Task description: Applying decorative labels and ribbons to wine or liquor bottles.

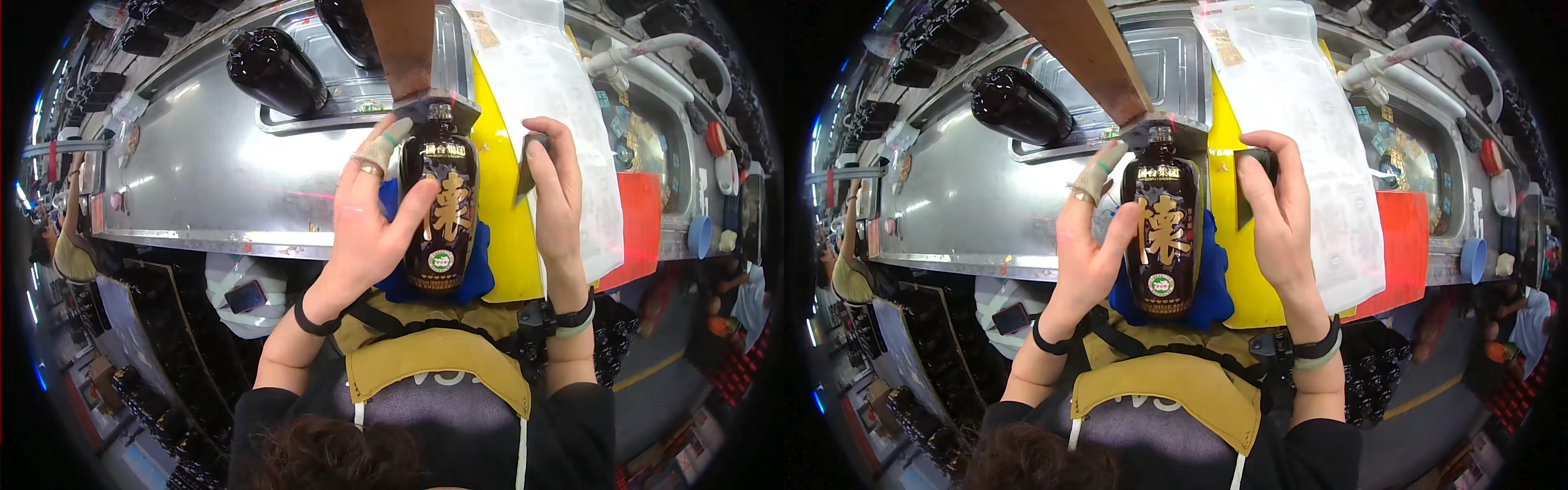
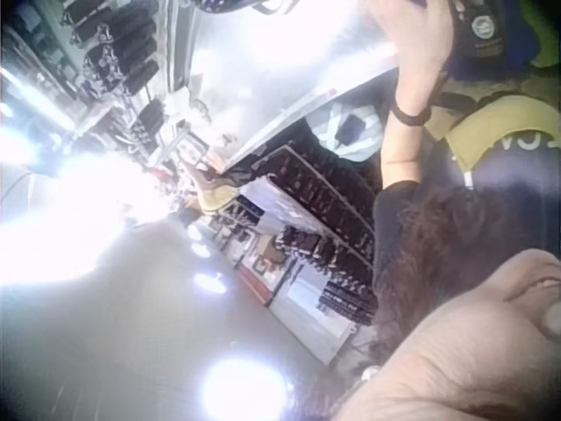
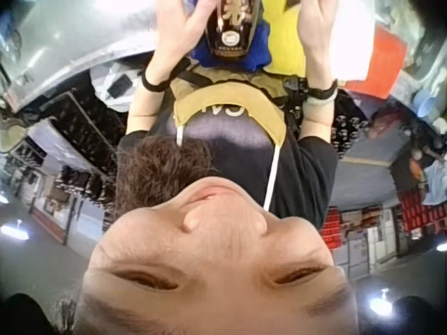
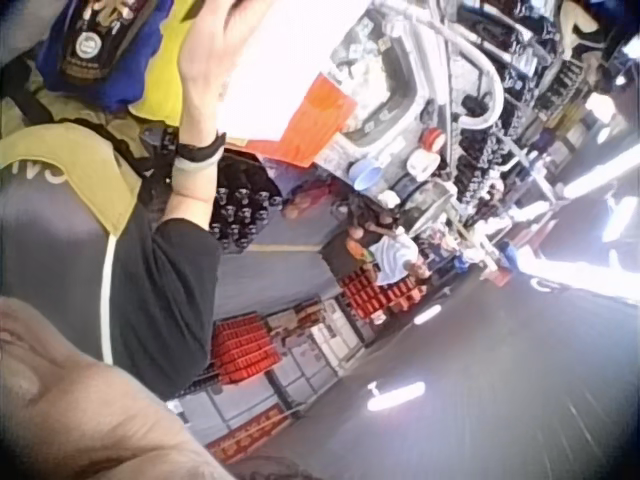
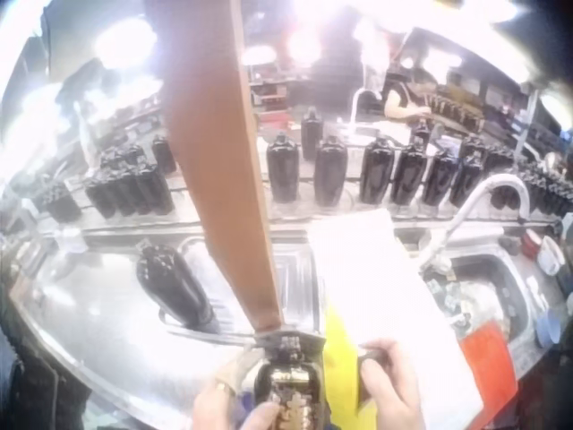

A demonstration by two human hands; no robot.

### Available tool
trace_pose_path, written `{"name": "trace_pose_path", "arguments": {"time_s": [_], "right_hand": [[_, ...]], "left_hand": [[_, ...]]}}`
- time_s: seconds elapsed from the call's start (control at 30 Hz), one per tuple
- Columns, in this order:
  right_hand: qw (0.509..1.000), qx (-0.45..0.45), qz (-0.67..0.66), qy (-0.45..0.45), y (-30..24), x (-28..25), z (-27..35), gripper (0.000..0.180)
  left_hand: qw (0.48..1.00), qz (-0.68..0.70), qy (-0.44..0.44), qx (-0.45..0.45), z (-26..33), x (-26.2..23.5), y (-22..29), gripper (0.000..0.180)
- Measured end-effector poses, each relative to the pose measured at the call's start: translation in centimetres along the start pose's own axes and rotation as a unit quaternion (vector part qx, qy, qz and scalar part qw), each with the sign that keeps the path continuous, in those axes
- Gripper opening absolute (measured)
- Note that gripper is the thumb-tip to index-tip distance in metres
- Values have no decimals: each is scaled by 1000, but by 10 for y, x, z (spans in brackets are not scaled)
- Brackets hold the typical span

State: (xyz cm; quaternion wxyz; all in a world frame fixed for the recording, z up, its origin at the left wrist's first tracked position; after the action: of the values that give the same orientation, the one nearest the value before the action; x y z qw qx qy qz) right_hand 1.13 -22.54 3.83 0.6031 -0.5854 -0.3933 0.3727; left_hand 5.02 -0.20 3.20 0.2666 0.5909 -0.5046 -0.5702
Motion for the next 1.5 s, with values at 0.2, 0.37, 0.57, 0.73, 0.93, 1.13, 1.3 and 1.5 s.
{"name": "trace_pose_path", "arguments": {"time_s": [0.2,0.37,0.57,0.73,0.93,1.13,1.3,1.5], "right_hand": [[990,38,66,-122,-1,29,-24,30],[986,55,56,-145,2,34,-37,24],[986,71,65,-139,1,31,-38,22],[980,94,56,-166,-1,36,-38,26],[970,144,89,-176,-2,42,-38,35],[971,146,77,-171,3,43,-37,38],[973,138,81,-167,4,43,-35,39],[976,128,66,-166,5,42,-32,39]], "left_hand": [[904,329,-123,-244,-26,16,1,68],[895,299,-174,-282,-39,8,-4,62],[908,260,-194,-264,-42,8,-2,62],[903,282,-192,-261,-42,9,-5,69],[900,273,-208,-267,-46,7,-4,70],[889,304,-211,-269,-46,9,-8,71],[886,308,-225,-263,-46,8,-8,75],[888,295,-233,-265,-45,7,-8,77]]}}
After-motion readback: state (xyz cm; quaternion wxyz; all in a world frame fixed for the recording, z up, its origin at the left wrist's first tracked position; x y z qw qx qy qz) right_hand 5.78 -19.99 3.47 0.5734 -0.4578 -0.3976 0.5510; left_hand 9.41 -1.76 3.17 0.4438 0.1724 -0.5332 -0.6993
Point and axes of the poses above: each hand's wrist, its own z-axis away from the middle knuckle, its own x-axis out of the palm, y = z × x, the point moved 2 cm from there along -z, towards the middle knuckle, and after that the axes turned 5 degrees about y, right-handed, at the moved point
